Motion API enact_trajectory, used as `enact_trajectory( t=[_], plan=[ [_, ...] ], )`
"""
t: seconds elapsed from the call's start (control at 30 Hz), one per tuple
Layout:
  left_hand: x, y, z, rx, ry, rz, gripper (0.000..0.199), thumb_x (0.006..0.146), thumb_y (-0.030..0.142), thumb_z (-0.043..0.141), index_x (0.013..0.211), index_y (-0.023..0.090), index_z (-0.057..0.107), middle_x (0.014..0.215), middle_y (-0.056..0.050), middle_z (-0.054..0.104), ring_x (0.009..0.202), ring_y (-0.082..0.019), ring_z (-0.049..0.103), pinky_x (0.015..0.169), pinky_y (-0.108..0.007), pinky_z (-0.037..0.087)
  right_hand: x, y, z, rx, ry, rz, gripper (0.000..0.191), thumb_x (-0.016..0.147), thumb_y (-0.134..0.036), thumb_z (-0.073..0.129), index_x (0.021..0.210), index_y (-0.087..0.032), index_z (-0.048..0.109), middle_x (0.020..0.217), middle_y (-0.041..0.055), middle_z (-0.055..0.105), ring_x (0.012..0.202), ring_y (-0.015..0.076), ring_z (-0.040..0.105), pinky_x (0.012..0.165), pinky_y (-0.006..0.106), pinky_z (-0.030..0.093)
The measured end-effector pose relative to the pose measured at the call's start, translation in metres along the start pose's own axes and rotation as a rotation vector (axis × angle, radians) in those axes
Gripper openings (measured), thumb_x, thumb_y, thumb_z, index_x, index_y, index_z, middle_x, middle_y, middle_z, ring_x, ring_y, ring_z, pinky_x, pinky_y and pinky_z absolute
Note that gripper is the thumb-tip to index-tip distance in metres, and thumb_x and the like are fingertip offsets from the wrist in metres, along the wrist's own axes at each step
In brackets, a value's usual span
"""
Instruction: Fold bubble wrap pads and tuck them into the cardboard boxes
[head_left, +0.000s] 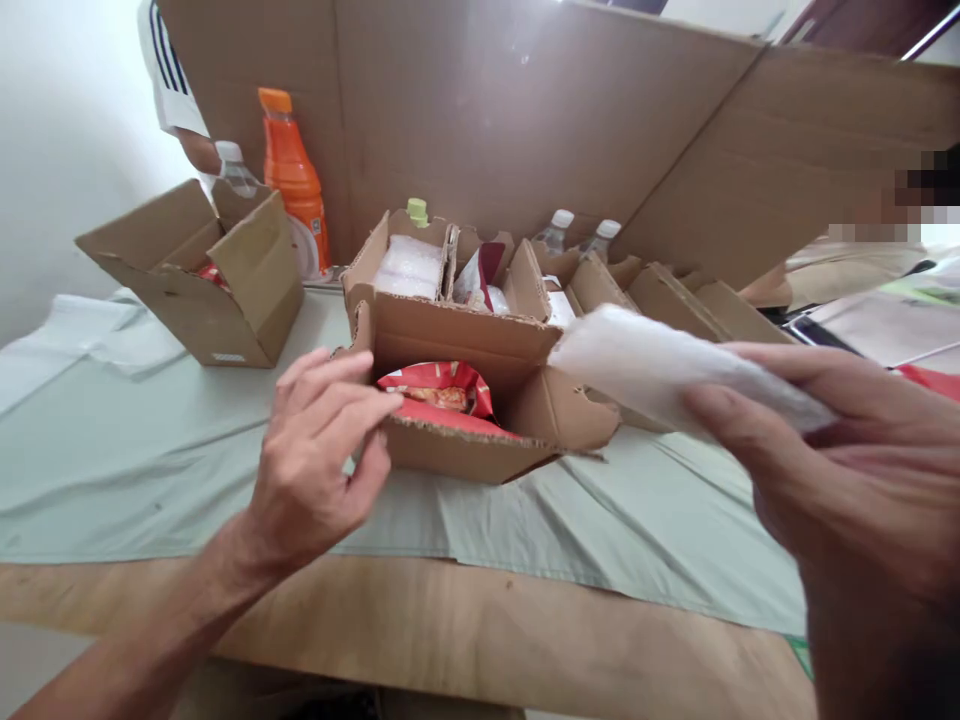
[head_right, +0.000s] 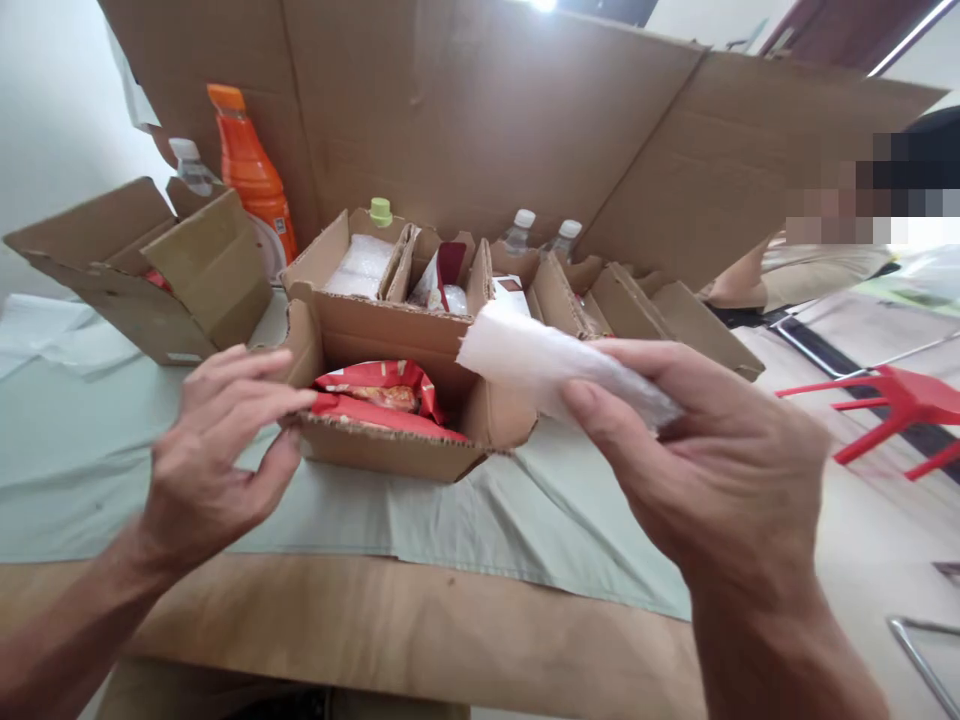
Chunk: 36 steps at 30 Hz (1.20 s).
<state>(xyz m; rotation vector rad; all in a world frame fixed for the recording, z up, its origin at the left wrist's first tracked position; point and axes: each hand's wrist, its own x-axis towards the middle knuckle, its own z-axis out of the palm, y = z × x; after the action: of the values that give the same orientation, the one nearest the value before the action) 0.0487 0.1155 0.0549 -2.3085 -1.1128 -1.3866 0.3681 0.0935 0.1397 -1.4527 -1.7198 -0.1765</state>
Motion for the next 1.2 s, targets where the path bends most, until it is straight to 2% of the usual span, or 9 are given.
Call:
enact_trajectory(
  t=[0.27,0.43,0.53,0.63,0.73,0.87,0.93,1.03,1.2],
  plan=[
    [-0.027,0.014,0.011,-0.078,0.096,-0.054,0.032,0.084,-0.001,0.064,0.110,0.018,0.068,0.100,-0.009,0.075,0.106,-0.028,0.074,0.112,-0.062,0.046,0.071,-0.037,0.067,-0.793,-0.793,-0.180,0.019,0.089,-0.031,0.068,0.072,-0.022,0.070,0.064,0.0070,0.065,0.061,0.0238,0.060,0.056,0.033,0.032],
    [-0.026,0.012,0.013,-0.095,0.095,-0.072,0.032,0.084,-0.002,0.065,0.109,0.018,0.068,0.100,-0.007,0.075,0.103,-0.026,0.074,0.112,-0.061,0.046,0.075,-0.041,0.125,-0.702,-1.124,-0.226,0.018,0.078,-0.013,0.070,0.062,-0.021,0.066,0.066,0.0089,0.067,0.073,0.0284,0.069,0.070,0.038,0.047],
    [-0.027,0.012,0.013,-0.098,0.088,-0.064,0.036,0.084,-0.002,0.065,0.113,0.020,0.068,0.102,-0.006,0.075,0.103,-0.025,0.073,0.114,-0.059,0.046,0.079,-0.035,0.133,-0.667,-1.312,-0.225,0.010,0.081,-0.015,0.068,0.076,-0.021,0.074,0.079,0.0093,0.074,0.075,0.0277,0.071,0.068,0.038,0.049],
    [-0.031,0.010,0.009,-0.097,0.113,-0.087,0.057,0.083,0.002,0.068,0.136,0.023,0.064,0.123,-0.009,0.072,0.120,-0.029,0.068,0.117,-0.057,0.045,0.083,-0.032,0.105,-0.649,-1.188,-0.293,0.019,0.083,-0.030,0.073,0.099,-0.021,0.077,0.087,0.0096,0.076,0.077,0.0296,0.071,0.069,0.039,0.049],
    [-0.042,0.003,0.003,-0.122,0.201,-0.202,0.085,0.082,0.010,0.074,0.159,0.031,0.044,0.156,-0.008,0.051,0.145,-0.032,0.050,0.123,-0.055,0.041,0.070,-0.022,0.046,-0.600,-0.718,-0.265,0.037,0.088,-0.044,0.070,0.119,-0.024,0.074,0.099,0.0090,0.078,0.085,0.0299,0.071,0.074,0.041,0.051],
    [-0.062,-0.012,0.000,-0.290,0.125,-0.502,0.092,0.085,0.026,0.079,0.163,0.041,0.032,0.167,-0.003,0.038,0.153,-0.034,0.040,0.128,-0.058,0.034,0.015,0.015,-0.013,-0.375,-0.170,0.043,0.043,0.095,-0.068,0.055,0.108,-0.032,0.075,0.101,0.0064,0.077,0.085,0.0273,0.071,0.079,0.045,0.053],
    [-0.069,-0.016,0.006,-0.423,0.020,-0.668,0.095,0.087,0.037,0.079,0.165,0.041,0.026,0.171,-0.005,0.033,0.154,-0.036,0.038,0.126,-0.062,0.034,-0.017,0.038,-0.008,-0.171,-0.247,0.174,0.051,0.087,-0.073,0.063,0.109,-0.029,0.074,0.101,0.0082,0.077,0.089,0.0281,0.072,0.081,0.046,0.057],
    [-0.069,-0.018,0.023,-0.617,-0.108,-0.848,0.099,0.084,0.048,0.080,0.165,0.036,0.024,0.170,-0.009,0.033,0.155,-0.038,0.036,0.125,-0.064,0.033,-0.052,0.058,0.039,0.154,-0.480,0.256,0.077,0.077,-0.074,0.073,0.134,-0.023,0.061,0.127,0.0137,0.072,0.104,0.0307,0.071,0.081,0.046,0.061],
    [-0.065,-0.008,0.051,-0.835,-0.149,-0.912,0.084,0.082,0.051,0.081,0.153,0.029,0.042,0.151,-0.011,0.055,0.141,-0.034,0.052,0.120,-0.056,0.042,-0.071,0.042,0.109,0.507,-0.501,0.311,0.071,0.078,-0.079,0.069,0.119,-0.020,0.066,0.120,0.0152,0.073,0.106,0.0323,0.069,0.090,0.048,0.058]
  ],
)
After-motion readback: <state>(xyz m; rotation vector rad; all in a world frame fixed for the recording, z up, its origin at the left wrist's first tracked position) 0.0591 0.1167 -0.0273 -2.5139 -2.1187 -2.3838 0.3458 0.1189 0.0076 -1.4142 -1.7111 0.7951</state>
